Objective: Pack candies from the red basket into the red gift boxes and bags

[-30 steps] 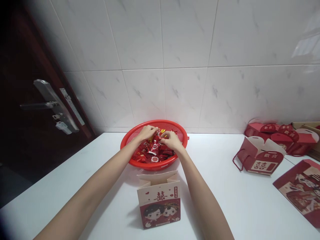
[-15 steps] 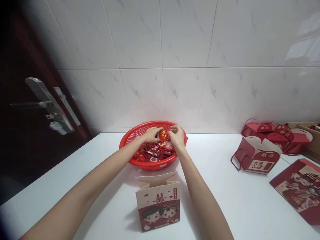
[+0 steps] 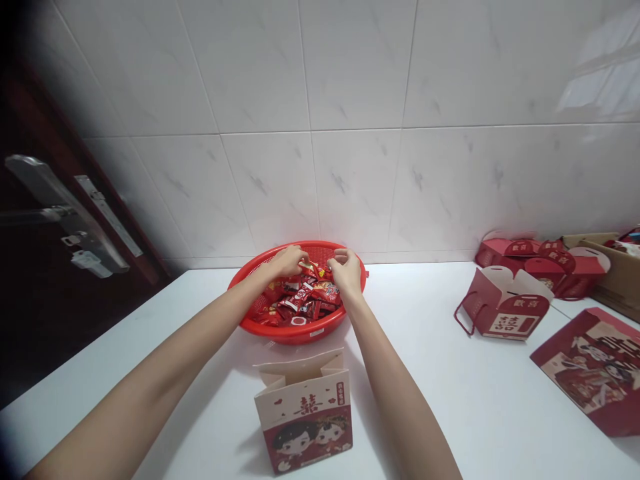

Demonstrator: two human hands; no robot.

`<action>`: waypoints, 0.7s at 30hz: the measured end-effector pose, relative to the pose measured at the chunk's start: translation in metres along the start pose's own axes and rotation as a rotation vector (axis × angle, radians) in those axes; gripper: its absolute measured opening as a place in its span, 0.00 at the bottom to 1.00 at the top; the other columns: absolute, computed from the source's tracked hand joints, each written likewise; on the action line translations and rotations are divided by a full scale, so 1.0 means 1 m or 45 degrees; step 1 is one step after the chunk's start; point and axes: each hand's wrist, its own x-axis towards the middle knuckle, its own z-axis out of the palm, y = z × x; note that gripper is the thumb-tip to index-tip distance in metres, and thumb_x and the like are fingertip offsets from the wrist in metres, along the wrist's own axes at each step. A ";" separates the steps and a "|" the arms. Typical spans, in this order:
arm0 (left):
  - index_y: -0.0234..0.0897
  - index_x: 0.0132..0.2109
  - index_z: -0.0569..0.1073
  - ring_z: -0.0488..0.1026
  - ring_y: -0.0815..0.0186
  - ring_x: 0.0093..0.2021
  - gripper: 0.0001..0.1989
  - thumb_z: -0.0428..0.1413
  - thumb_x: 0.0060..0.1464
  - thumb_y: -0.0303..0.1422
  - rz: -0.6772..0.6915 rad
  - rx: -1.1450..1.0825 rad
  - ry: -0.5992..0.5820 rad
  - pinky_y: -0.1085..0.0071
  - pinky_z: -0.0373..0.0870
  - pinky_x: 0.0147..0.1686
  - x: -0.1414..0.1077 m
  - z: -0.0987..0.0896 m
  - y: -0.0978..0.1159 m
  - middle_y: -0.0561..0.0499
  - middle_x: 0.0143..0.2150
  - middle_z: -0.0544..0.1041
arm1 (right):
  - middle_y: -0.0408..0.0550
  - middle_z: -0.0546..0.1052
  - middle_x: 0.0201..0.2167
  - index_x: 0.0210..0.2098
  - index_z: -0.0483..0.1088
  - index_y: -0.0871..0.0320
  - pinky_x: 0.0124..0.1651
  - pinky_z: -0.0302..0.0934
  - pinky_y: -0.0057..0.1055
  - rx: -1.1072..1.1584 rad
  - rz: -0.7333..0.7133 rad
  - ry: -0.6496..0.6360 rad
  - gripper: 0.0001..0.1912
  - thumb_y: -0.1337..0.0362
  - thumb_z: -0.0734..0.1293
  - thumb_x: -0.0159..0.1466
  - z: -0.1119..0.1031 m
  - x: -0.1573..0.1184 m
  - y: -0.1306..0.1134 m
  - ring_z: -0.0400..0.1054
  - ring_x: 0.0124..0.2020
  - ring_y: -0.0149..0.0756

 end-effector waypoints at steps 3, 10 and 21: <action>0.43 0.42 0.81 0.74 0.54 0.49 0.20 0.62 0.37 0.26 0.051 -0.157 -0.060 0.68 0.68 0.46 0.008 0.009 0.005 0.44 0.49 0.78 | 0.50 0.78 0.41 0.38 0.69 0.56 0.41 0.66 0.32 0.025 0.001 0.003 0.14 0.66 0.66 0.50 0.000 0.001 0.000 0.73 0.41 0.39; 0.42 0.32 0.78 0.75 0.58 0.39 0.08 0.61 0.39 0.32 -0.033 -0.557 -0.102 0.70 0.68 0.41 0.013 0.018 -0.005 0.49 0.32 0.79 | 0.50 0.78 0.41 0.40 0.68 0.56 0.41 0.66 0.31 0.023 -0.005 0.001 0.16 0.65 0.66 0.50 -0.003 0.002 0.003 0.73 0.41 0.39; 0.37 0.25 0.66 0.63 0.68 0.25 0.08 0.53 0.44 0.37 -0.008 -1.176 -0.051 0.70 0.66 0.29 0.004 -0.019 0.006 0.52 0.23 0.68 | 0.49 0.79 0.40 0.42 0.70 0.56 0.41 0.67 0.31 0.004 0.050 -0.021 0.16 0.65 0.67 0.53 0.000 0.000 0.001 0.74 0.40 0.38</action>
